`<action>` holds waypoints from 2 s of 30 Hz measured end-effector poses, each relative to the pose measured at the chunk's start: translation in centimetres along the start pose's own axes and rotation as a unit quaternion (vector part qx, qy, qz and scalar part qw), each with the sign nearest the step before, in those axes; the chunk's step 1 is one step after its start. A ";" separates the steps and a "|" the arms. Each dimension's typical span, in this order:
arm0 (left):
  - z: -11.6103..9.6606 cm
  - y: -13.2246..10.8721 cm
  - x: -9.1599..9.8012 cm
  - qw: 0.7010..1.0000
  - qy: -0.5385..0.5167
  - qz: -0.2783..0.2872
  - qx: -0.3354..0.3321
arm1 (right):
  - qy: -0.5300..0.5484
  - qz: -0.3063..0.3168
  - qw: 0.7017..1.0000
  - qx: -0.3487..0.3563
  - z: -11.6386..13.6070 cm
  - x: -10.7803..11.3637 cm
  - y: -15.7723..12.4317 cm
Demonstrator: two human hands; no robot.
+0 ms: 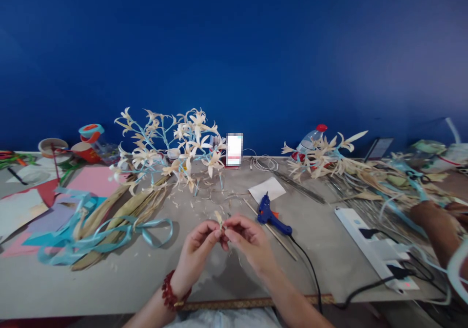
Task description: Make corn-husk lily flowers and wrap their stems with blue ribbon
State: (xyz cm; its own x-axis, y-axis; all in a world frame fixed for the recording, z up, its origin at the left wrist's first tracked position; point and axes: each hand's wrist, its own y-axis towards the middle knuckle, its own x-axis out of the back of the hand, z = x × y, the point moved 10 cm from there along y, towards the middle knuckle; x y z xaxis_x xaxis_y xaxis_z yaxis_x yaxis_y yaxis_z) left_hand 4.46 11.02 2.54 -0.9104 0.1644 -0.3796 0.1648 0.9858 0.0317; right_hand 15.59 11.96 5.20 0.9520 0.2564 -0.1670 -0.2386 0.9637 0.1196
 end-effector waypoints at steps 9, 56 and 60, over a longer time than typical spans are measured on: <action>1.4 -0.2 4.2 0.997 0.040 -0.070 -0.009 | -0.344 -0.054 0.937 0.022 -0.7 7.4 0.1; 1.2 0.0 0.8 0.998 -0.030 -0.024 0.057 | -0.343 -0.049 0.929 0.130 3.1 5.5 -5.9; 1.0 -0.2 0.6 0.998 -0.034 -0.020 0.055 | -0.405 -0.029 0.894 0.191 4.7 4.1 -5.8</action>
State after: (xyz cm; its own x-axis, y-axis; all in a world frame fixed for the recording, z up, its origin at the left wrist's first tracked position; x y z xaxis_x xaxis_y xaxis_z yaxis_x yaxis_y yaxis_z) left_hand 4.26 10.94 1.41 -0.8895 0.1184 -0.4412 0.1726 0.9813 -0.0846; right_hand 21.77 7.09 8.38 0.8236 -0.0796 0.5616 -0.2497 0.8381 0.4850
